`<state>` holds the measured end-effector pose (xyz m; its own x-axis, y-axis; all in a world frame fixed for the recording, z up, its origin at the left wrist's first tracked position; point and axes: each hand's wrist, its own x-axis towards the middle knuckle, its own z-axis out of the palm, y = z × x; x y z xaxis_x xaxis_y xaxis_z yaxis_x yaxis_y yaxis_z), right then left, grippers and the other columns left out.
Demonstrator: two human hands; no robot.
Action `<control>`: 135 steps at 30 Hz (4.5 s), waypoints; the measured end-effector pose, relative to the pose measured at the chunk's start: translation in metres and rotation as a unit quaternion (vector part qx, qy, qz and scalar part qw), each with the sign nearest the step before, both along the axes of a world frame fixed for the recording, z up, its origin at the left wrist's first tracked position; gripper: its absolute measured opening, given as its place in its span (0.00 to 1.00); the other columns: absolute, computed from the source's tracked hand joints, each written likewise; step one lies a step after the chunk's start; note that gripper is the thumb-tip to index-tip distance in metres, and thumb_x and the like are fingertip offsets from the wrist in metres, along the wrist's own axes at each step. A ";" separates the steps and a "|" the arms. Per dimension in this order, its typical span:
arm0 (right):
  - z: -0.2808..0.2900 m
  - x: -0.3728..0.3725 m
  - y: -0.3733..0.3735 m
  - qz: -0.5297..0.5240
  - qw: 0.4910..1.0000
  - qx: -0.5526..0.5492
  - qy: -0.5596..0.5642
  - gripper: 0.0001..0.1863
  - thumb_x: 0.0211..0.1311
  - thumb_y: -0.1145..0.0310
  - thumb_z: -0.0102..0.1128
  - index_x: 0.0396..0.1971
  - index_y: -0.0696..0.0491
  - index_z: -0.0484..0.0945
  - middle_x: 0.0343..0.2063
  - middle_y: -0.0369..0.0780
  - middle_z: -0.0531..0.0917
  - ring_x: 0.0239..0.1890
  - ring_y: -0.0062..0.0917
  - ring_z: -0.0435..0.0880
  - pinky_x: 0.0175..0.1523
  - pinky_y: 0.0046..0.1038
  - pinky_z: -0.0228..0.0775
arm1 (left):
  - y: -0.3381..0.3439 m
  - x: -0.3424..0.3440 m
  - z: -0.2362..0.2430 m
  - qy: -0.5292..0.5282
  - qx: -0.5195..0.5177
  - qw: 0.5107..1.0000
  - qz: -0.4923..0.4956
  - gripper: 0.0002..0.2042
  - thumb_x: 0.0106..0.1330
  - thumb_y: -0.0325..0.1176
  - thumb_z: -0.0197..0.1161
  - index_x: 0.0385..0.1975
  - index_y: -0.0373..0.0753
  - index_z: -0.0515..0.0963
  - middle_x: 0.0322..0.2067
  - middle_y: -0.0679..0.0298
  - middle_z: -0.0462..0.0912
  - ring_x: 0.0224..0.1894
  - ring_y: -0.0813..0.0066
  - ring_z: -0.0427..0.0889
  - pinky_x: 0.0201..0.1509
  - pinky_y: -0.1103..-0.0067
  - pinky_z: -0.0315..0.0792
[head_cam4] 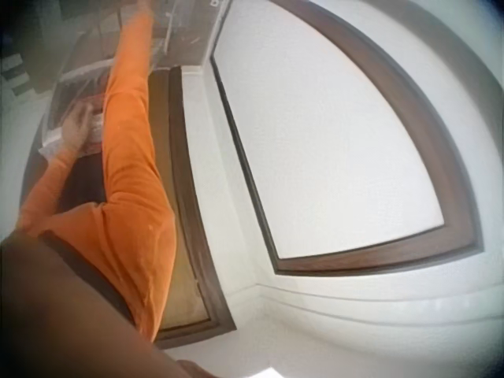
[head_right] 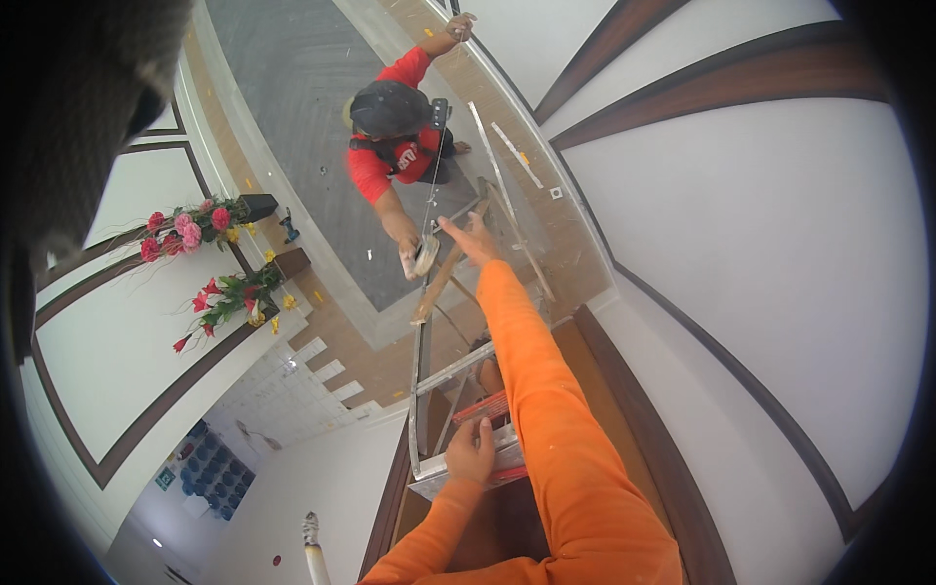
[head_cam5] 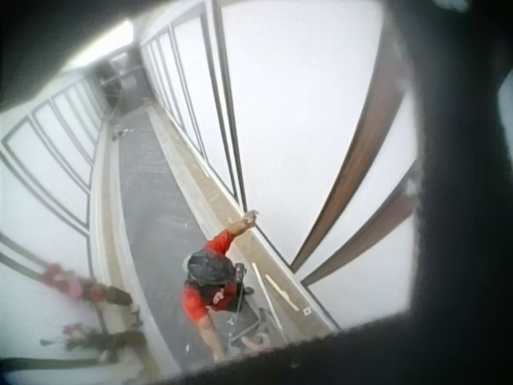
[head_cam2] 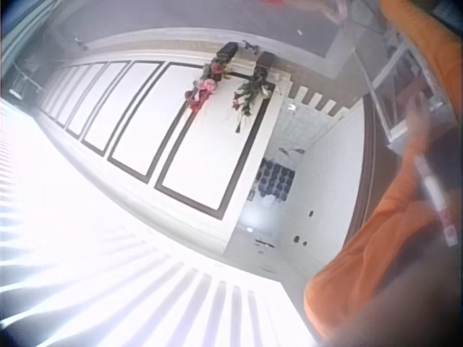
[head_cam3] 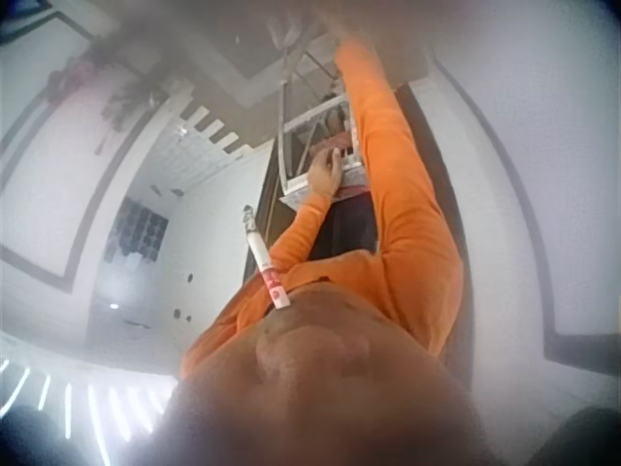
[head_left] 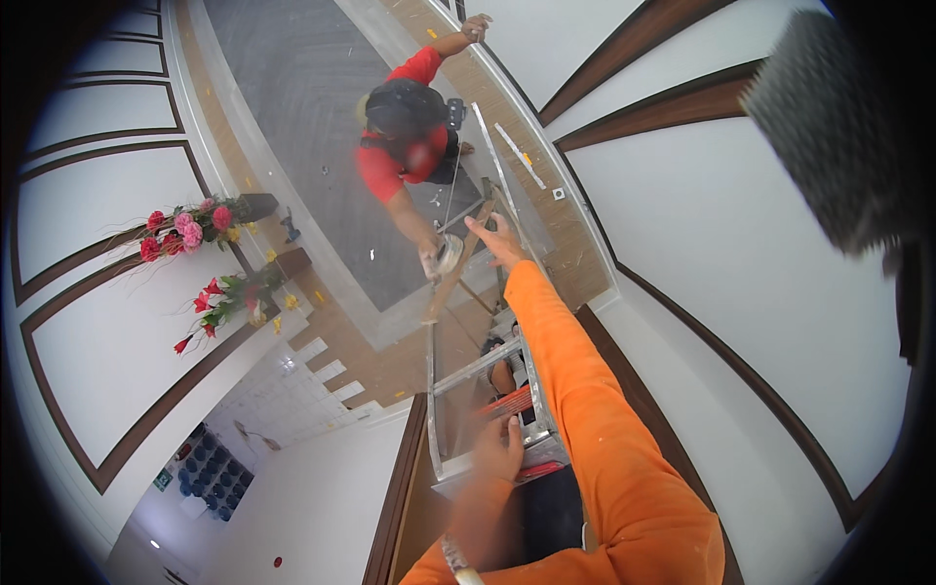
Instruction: The person scrapes a ceiling surface with a utility knife, then secures a thin wire or LED strip along the ceiling edge using adhesive tape. They work on a ladder in a hallway, handling the knife, tape, and wire before descending.
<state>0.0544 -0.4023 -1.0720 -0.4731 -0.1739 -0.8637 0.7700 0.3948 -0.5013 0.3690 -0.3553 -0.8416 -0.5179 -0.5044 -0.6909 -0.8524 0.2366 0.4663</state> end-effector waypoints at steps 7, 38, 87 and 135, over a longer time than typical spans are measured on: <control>-0.041 0.043 -0.024 0.199 0.977 -0.050 0.049 0.59 0.44 0.57 0.81 0.73 0.63 0.56 0.63 0.59 0.73 0.65 0.46 0.75 0.67 0.37 0.68 | 0.000 -0.002 -0.004 0.056 -0.031 0.998 -0.029 0.13 0.72 0.41 0.60 0.42 0.38 0.84 0.36 0.55 0.88 0.39 0.58 0.88 0.44 0.67 0.79; 0.120 0.139 0.122 0.022 0.997 -0.050 -0.047 0.30 0.59 0.69 0.73 0.60 0.58 0.72 0.39 0.40 0.83 0.40 0.27 0.85 0.43 0.27 0.78 | -0.061 -0.056 -0.049 0.148 0.120 0.954 -0.231 0.22 0.52 0.21 0.65 0.49 0.43 0.84 0.50 0.50 0.85 0.52 0.53 0.85 0.53 0.66 0.78; 0.965 0.023 0.327 -0.041 0.546 0.255 0.797 0.11 0.66 0.64 0.68 0.37 0.58 0.88 0.21 0.31 0.80 0.24 0.13 0.71 0.31 0.21 0.61 | -0.169 -0.019 0.179 0.293 0.143 0.900 -0.289 0.29 0.57 0.32 0.64 0.64 0.47 0.77 0.52 0.54 0.85 0.53 0.62 0.84 0.59 0.73 0.75; 1.025 0.291 0.614 -0.381 0.242 0.499 0.740 0.20 0.62 0.67 0.71 0.51 0.59 0.80 0.35 0.45 0.87 0.41 0.29 0.85 0.47 0.33 0.78 | 0.221 -0.170 0.711 0.799 0.047 0.249 -0.544 0.10 0.59 0.35 0.74 0.40 0.45 0.86 0.29 0.67 0.78 0.17 0.69 0.73 0.23 0.76 0.68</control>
